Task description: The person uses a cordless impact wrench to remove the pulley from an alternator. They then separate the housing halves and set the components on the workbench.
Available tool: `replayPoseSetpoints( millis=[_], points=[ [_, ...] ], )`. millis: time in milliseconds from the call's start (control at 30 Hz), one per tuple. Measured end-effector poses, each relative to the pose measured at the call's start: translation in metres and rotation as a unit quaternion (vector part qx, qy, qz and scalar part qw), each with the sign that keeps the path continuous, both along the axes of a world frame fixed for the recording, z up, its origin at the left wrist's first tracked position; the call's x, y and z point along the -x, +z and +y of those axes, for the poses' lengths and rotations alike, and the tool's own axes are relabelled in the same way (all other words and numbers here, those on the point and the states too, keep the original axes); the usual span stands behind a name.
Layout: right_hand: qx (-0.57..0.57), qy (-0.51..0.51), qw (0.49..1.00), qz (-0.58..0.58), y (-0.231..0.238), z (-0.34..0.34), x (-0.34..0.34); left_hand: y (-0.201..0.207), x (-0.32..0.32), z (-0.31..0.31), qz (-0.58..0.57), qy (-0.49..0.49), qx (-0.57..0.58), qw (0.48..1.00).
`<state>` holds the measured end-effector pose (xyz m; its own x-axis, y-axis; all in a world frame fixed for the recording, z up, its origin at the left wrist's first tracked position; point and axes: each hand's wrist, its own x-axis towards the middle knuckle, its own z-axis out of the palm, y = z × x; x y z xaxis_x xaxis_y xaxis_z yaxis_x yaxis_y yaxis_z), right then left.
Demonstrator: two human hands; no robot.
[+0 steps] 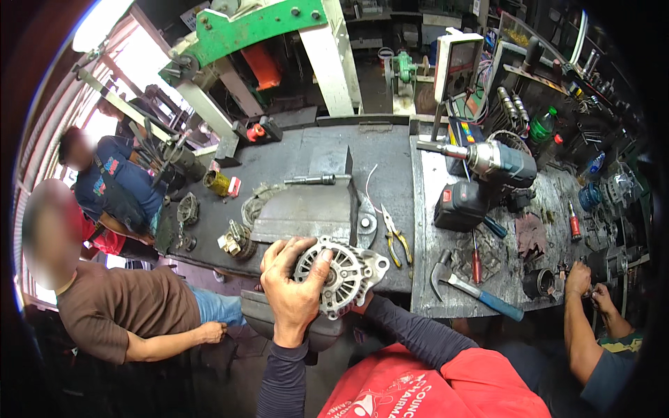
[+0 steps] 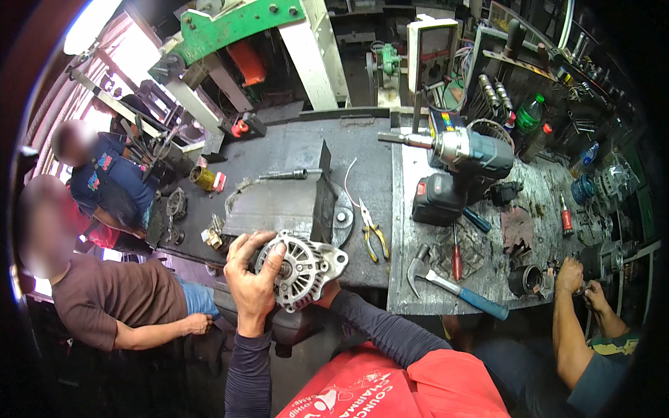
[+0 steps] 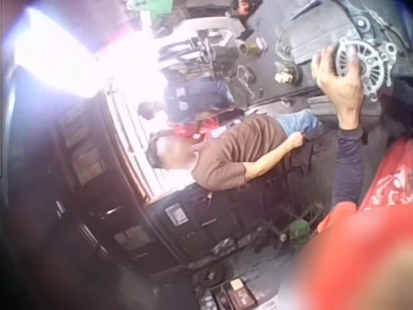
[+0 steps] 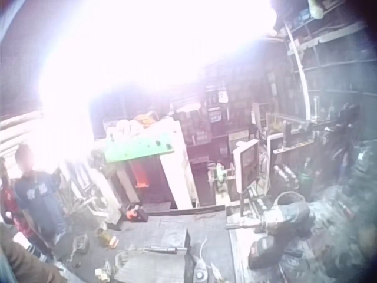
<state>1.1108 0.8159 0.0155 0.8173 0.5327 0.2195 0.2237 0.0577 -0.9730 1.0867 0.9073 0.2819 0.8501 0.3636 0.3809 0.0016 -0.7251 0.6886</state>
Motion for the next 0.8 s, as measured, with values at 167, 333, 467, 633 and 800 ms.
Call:
replayPoseSetpoints(
  millis=[167, 333, 467, 633, 800],
  points=[
    [-0.003, 0.001, 1.000, 0.001, 0.001, 0.004, -0.003, 0.002, 0.000, -0.001, 0.021, -0.016, 0.036, 0.999],
    [0.002, -0.005, 1.000, -0.006, 0.001, -0.003, -0.004, 0.002, 0.000, 0.000, -0.013, -0.011, -0.001, 1.000],
    [0.011, -0.002, 1.000, -0.002, 0.001, -0.006, -0.003, 0.000, 0.003, 0.001, -0.002, -0.013, 0.054, 0.998],
    [0.025, 0.001, 1.000, -0.001, 0.003, -0.015, -0.003, -0.001, 0.004, 0.003, -0.031, 0.023, -0.005, 0.999],
    [0.037, -0.001, 0.999, -0.002, 0.003, -0.027, -0.004, 0.000, 0.000, 0.004, -0.021, 0.024, 0.007, 0.999]
  ],
)
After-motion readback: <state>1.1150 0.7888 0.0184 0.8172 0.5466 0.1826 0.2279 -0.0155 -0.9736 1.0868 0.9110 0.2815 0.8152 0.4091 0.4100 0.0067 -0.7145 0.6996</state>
